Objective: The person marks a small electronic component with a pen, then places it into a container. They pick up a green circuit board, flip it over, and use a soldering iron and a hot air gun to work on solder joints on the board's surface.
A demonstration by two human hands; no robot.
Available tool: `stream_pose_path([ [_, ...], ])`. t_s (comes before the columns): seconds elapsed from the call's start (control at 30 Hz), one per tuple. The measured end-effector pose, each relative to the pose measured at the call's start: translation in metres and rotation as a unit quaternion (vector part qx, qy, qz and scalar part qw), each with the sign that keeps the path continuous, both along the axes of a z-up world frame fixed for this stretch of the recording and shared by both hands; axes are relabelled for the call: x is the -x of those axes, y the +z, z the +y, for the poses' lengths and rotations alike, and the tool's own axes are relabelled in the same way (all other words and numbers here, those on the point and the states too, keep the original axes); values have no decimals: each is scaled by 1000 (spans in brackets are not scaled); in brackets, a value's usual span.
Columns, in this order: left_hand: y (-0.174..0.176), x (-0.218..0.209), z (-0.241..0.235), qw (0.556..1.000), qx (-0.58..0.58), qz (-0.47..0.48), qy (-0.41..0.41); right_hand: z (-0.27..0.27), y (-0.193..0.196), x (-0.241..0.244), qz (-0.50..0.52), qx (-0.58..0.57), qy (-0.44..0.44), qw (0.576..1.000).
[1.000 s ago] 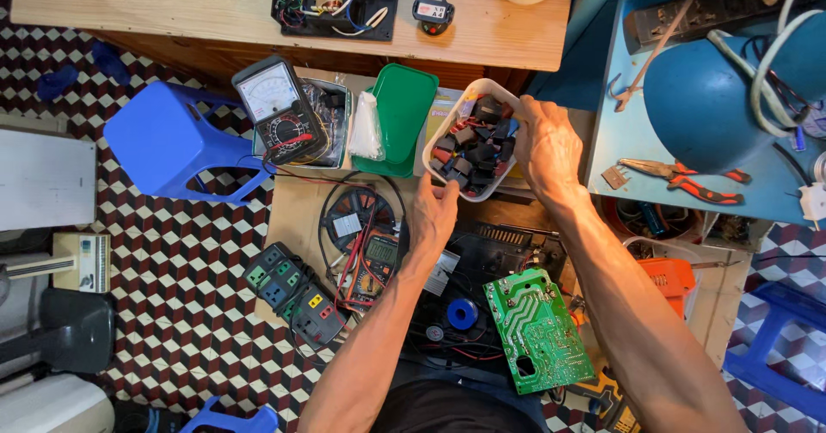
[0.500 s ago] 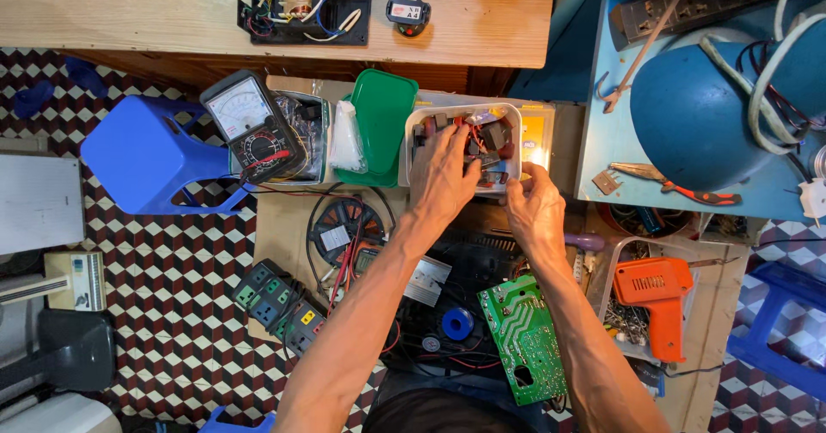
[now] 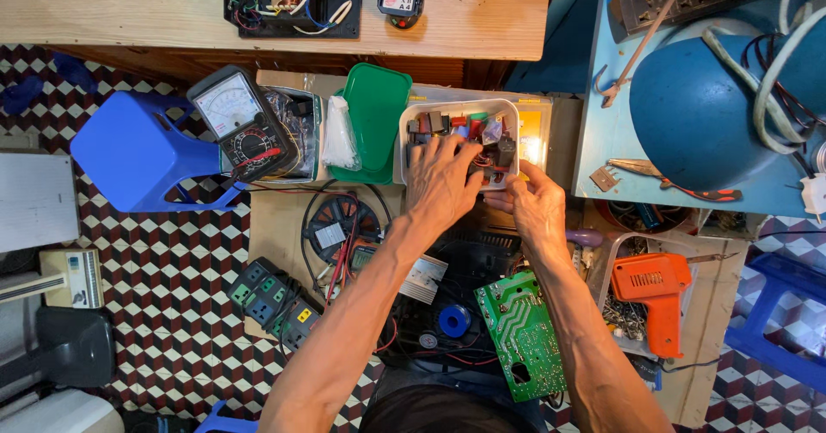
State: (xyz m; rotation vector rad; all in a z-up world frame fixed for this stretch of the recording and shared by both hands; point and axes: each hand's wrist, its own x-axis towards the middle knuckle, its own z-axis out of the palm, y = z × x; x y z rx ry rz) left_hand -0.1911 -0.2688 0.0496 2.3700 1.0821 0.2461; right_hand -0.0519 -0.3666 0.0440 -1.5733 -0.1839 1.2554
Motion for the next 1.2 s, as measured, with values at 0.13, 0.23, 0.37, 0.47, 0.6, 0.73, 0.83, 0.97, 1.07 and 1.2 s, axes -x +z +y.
stream_pose_path([
  [0.13, 3, 8, -21, 999, -28, -28, 2, -1, 4, 2, -2, 24, -3, 1000],
  [0.23, 6, 7, -33, 999, 5, -40, 23, 0, 7, 2, 6, 8, -3, 1000],
  [0.37, 11, 11, -47, 995, 23, -83, 50, 2, 11, 4, 2, 10, -4, 1000],
  [0.47, 14, 17, -55, 981, 83, -141, 108, 1, 13, 4, 5, -1, 3, 1000],
  [0.6, 4, 22, -47, 939, 114, -207, 248, 2, 15, 3, -12, 19, 11, 1000],
  [0.73, -23, 13, -12, 864, 300, -164, 371, 2, 17, 3, -3, 19, 11, 1000],
  [0.83, -43, -9, -7, 917, 202, -121, 324, 3, 16, 0, -3, 21, 24, 999],
  [0.97, -49, -40, -20, 951, 74, -127, 272, 3, 12, -5, -4, 31, 36, 999],
  [1.07, -39, -54, -32, 949, 38, -133, 284, 1, 7, -7, -20, 24, 50, 998],
  [1.2, -26, -53, -38, 949, 20, -165, 269, 0, 5, -6, -40, 43, 43, 997],
])
